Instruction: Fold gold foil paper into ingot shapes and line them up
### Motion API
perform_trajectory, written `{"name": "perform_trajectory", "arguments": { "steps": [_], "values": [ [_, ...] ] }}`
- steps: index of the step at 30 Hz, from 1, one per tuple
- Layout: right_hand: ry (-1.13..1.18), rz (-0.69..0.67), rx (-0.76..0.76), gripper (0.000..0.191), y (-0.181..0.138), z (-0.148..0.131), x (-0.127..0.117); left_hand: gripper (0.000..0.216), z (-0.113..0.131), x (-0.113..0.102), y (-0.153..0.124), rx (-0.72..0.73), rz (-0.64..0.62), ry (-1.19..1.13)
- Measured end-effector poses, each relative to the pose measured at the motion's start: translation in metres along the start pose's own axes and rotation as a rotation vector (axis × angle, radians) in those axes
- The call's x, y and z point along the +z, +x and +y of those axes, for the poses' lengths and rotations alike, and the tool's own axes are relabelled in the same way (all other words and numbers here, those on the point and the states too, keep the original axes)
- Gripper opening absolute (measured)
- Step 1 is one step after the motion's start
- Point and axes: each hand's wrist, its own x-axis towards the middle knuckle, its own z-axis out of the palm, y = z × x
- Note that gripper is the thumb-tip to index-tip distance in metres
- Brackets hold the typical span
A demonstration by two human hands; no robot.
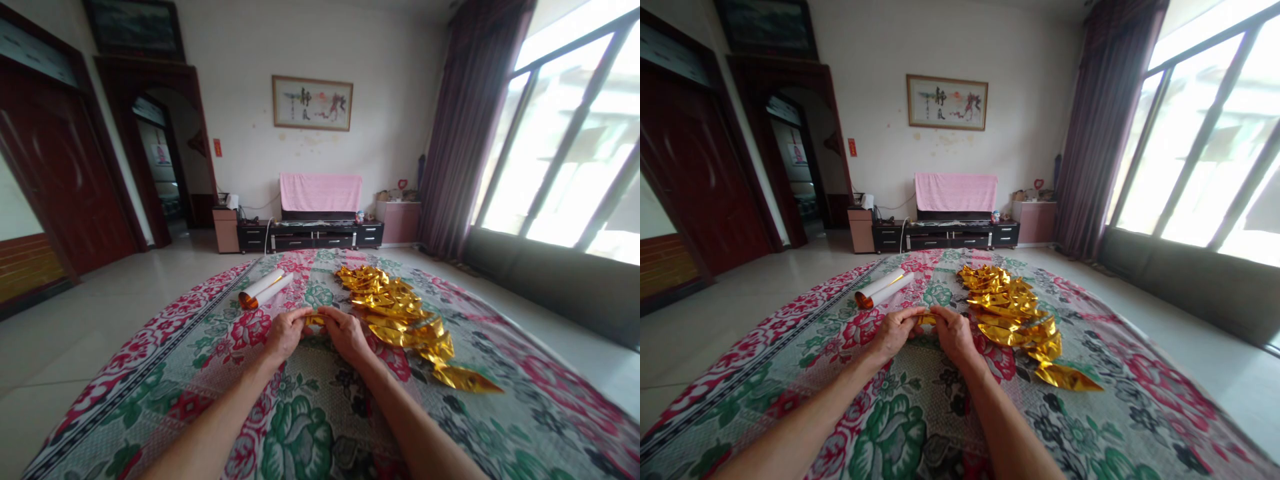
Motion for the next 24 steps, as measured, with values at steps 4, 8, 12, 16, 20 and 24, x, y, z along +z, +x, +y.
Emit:
{"name": "perform_trajectory", "arguments": {
  "steps": [4,8,12,16,20,24],
  "values": [
    [-0.009,-0.011,-0.016,0.034,-0.001,0.001,0.001,0.037,0.000,0.001,0.000,-0.007,0.004,-0.030],
    [-0.013,-0.022,-0.025,0.035,-0.001,0.004,0.001,0.037,0.002,0.001,0.001,-0.027,-0.019,-0.088],
    [-0.023,-0.006,-0.020,0.035,-0.001,0.007,0.002,0.033,0.003,0.002,0.000,-0.026,-0.010,-0.055],
    [-0.023,0.019,-0.009,0.033,-0.001,0.007,0.002,0.030,0.004,0.002,-0.001,-0.017,0.011,-0.054],
    [-0.023,0.028,0.013,0.033,0.000,0.004,0.003,0.029,0.008,0.003,-0.003,-0.007,0.032,-0.051],
    [-0.016,0.032,0.043,0.034,0.000,0.007,0.004,0.031,0.012,0.003,-0.004,0.042,0.058,0.003]
  ]
}}
